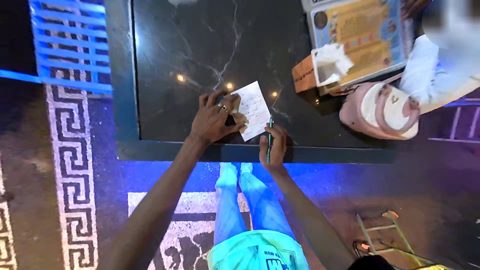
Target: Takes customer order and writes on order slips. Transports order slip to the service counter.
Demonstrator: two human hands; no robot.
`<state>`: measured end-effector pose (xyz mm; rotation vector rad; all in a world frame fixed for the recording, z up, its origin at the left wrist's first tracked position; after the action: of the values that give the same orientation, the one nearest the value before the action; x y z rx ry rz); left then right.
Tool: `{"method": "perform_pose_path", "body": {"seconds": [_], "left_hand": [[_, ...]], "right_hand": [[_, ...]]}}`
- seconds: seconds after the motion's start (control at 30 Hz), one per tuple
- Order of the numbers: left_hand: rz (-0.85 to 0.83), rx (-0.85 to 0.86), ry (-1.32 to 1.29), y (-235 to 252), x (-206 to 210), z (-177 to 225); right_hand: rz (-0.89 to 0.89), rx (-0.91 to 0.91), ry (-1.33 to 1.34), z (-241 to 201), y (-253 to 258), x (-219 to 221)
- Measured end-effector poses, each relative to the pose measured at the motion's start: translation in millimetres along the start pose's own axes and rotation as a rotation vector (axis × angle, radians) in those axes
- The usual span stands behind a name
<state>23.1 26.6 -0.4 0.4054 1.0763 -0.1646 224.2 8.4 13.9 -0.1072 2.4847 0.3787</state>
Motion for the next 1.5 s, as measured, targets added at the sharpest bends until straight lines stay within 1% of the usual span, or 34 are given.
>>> {"method": "perform_pose_path", "body": {"seconds": [0.13, 0.23, 0.3, 0.4, 0.5, 0.57, 0.6, 0.67, 0.7, 0.73, 0.77, 0.8, 0.87, 0.97, 1.1, 1.37, 1.5], "left_hand": [[0.004, -0.160, -0.015, 11.6, -5.5, -15.5], [0.025, -0.270, 0.015, 36.2, -13.3, -34.3], [0.042, -0.331, 0.023, 56.5, -17.8, -50.4], [0.060, -0.350, 0.046, 92.3, -17.0, -72.2], [0.015, -0.358, 0.029, 125.1, -8.5, -86.6], [0.059, -0.327, 0.049, 141.4, -8.8, -91.6], [0.075, -0.321, 0.051, 146.2, -9.1, -94.7], [0.089, -0.319, 0.035, 149.1, -9.3, -99.4], [0.124, -0.306, 0.031, 148.4, -11.7, -99.5], [0.196, -0.278, 0.025, 145.4, -15.5, -97.3], [0.277, -0.252, 0.015, 140.4, -20.2, -94.7], [0.343, -0.251, 0.018, 135.6, -25.4, -95.1], [0.405, -0.328, 0.004, 131.5, -32.9, -103.0], [0.366, -0.446, -0.039, 129.0, -30.5, -110.2], [0.342, -0.498, -0.025, 131.5, -26.4, -118.1], [0.334, -0.513, 0.042, 131.2, -24.9, -120.3], [0.347, -0.492, 0.054, 132.1, -24.9, -118.5]], "right_hand": [[0.032, 0.046, -0.071, 2.3, 5.9, 1.9], [0.026, 0.079, -0.070, 4.0, 8.7, -1.7], [0.024, 0.132, -0.042, 7.0, 14.8, -4.7], [-0.014, 0.221, 0.011, 4.6, 36.1, -9.1], [-0.058, 0.305, 0.123, -14.9, 73.1, -17.3], [-0.106, 0.421, 0.233, -31.6, 108.3, -14.5], [-0.136, 0.516, 0.286, -37.2, 125.9, -8.2], [-0.281, 0.785, 0.320, -38.6, 156.0, 19.5], [-0.347, 0.885, 0.307, -34.2, 167.6, 36.3], [-0.395, 0.946, 0.285, -27.6, 177.4, 51.4], [-0.445, 0.963, 0.250, -20.9, 186.4, 64.9], [-0.485, 0.944, 0.199, -14.8, 196.8, 77.2], [-0.521, 0.887, 0.105, -3.2, 222.2, 95.6], [-0.553, 0.917, -0.048, 19.6, 243.8, 114.4], [-0.607, 0.901, -0.207, 31.0, 253.9, 120.4], [-0.610, 0.865, -0.213, 37.9, 254.7, 121.4], [-0.589, 0.905, -0.211, 37.0, 253.9, 119.2]]}}
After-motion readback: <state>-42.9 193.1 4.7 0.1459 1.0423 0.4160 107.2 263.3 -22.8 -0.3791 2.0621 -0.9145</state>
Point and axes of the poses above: each hand's wrist, its own y-axis towards the middle knuckle, its own x-axis out of the palm, z = x × y, the point moved 10 cm from there along y, towards the middle knuckle, and after that the axes turned 14 degrees about x, right-handed, at the moved point
